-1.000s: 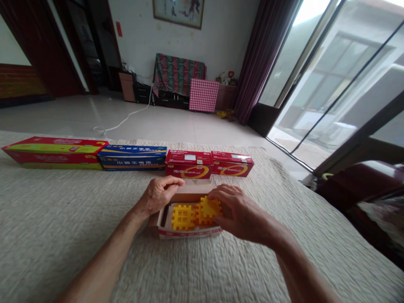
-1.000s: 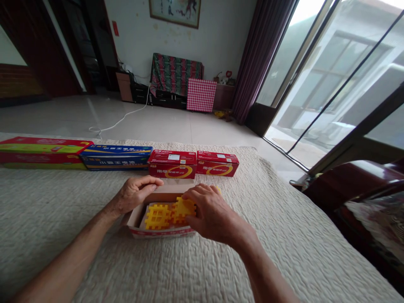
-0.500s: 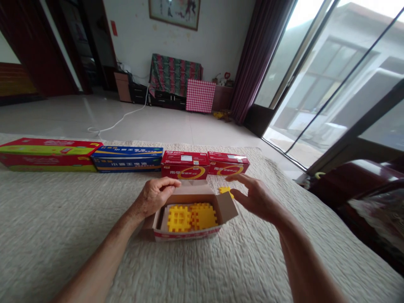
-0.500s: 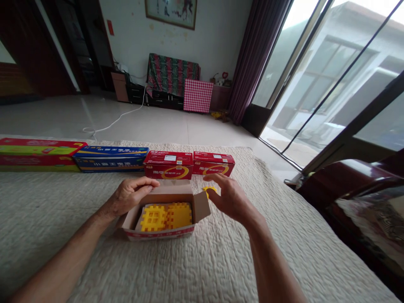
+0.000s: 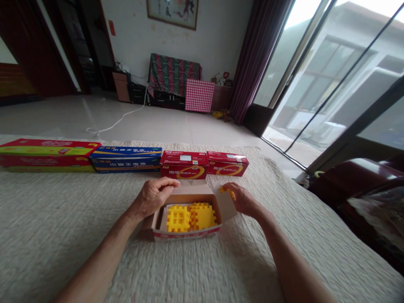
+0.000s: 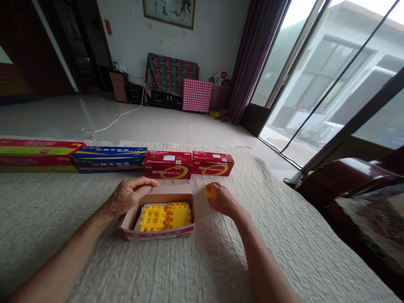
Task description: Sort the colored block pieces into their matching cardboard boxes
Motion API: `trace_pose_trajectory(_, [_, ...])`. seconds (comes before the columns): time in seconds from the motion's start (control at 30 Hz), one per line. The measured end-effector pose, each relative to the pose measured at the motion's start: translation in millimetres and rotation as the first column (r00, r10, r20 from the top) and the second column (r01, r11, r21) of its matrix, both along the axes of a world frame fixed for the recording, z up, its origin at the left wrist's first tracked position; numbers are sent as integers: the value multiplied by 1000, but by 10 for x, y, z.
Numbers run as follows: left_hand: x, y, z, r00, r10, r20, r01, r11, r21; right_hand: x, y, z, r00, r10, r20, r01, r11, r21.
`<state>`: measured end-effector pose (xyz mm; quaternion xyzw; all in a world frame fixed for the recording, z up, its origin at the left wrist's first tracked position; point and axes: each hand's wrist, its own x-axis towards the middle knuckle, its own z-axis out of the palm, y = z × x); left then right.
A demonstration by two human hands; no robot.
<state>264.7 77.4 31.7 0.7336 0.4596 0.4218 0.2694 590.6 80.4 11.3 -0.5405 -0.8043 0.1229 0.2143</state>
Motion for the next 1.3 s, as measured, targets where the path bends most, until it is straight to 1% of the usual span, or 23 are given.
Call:
trace_pose_trajectory(0.07, [8, -9, 16, 1000, -1, 3, 1, 1000, -7, 56, 19, 36, 999, -39, 7, 39, 999, 38])
trace_pose_trajectory(0.1, [12, -14, 27, 1000, -1, 6, 1, 1000, -7, 78, 17, 87, 998, -67, 8, 66, 995, 72])
trace_pose_trajectory(0.17, [20, -25, 49, 1000, 2, 12, -1, 1000, -5, 74, -28, 267, 992, -123, -15, 124, 979, 162])
trace_pose_trajectory(0.23, [25, -33, 65, 1000, 5, 16, -5, 1000, -8, -29, -145, 517, 986, -150, -75, 165, 952, 257])
trace_pose_trajectory(0.27, [25, -34, 69, 1000, 8, 18, -8, 1000, -13, -122, -228, 644, 984, -137, -116, 166, 942, 293])
trace_pose_trajectory(0.3, [24, -33, 70, 1000, 9, 21, -8, 1000, -20, -238, -321, 758, 984, -93, -149, 136, 940, 312])
trace_pose_trajectory(0.37, [19, -26, 62, 999, 3, 40, -2, 999, -36, -513, -511, 915, 981, 46, -187, 16, 949, 315])
trace_pose_trajectory(0.4, [16, -21, 55, 999, -2, 54, 4, 999, -42, -655, -595, 949, 974, 117, -192, -56, 953, 297])
trace_pose_trajectory(0.47, [10, -12, 42, 997, -10, 77, 14, 999, -47, -908, -715, 938, 954, 234, -188, -190, 955, 227])
trace_pose_trajectory(0.53, [8, -7, 35, 996, -16, 88, 20, 999, -43, -1090, -767, 862, 939, 299, -169, -272, 948, 163])
trace_pose_trajectory(0.67, [14, -13, 48, 997, -21, 80, 24, 999, -32, -1243, -752, 712, 931, 334, -146, -323, 942, 91])
trace_pose_trajectory(0.77, [18, -21, 65, 998, -14, 62, 15, 1000, -22, -1243, -730, 695, 925, 348, -154, -338, 937, 92])
trace_pose_trajectory(0.9, [24, -30, 78, 998, -9, 63, 11, 1000, -29, -1133, -694, 775, 941, 304, -150, -289, 951, 113])
trace_pose_trajectory(0.97, [25, -31, 78, 998, -9, 66, 11, 999, -40, -1046, -671, 823, 958, 265, -114, -254, 962, 104])
trace_pose_trajectory(1.07, [23, -23, 66, 998, -10, 66, 13, 999, -48, -917, -657, 887, 970, 241, -33, -237, 967, 92])
trace_pose_trajectory(1.13, [22, -18, 54, 998, -9, 70, 13, 999, -50, -841, -661, 921, 977, 214, -11, -211, 969, 126])
trace_pose_trajectory(1.17, [21, -16, 50, 997, -8, 72, 11, 999, -49, -805, -661, 932, 983, 185, -14, -180, 970, 162])
trace_pose_trajectory(1.23, [19, -19, 48, 997, -3, 77, 6, 999, -37, -737, -640, 929, 994, 93, -55, -76, 964, 253])
trace_pose_trajectory(1.3, [10, -25, 63, 996, 14, 84, -13, 1000, -8, -676, -584, 876, 992, 3, -130, 38, 948, 315])
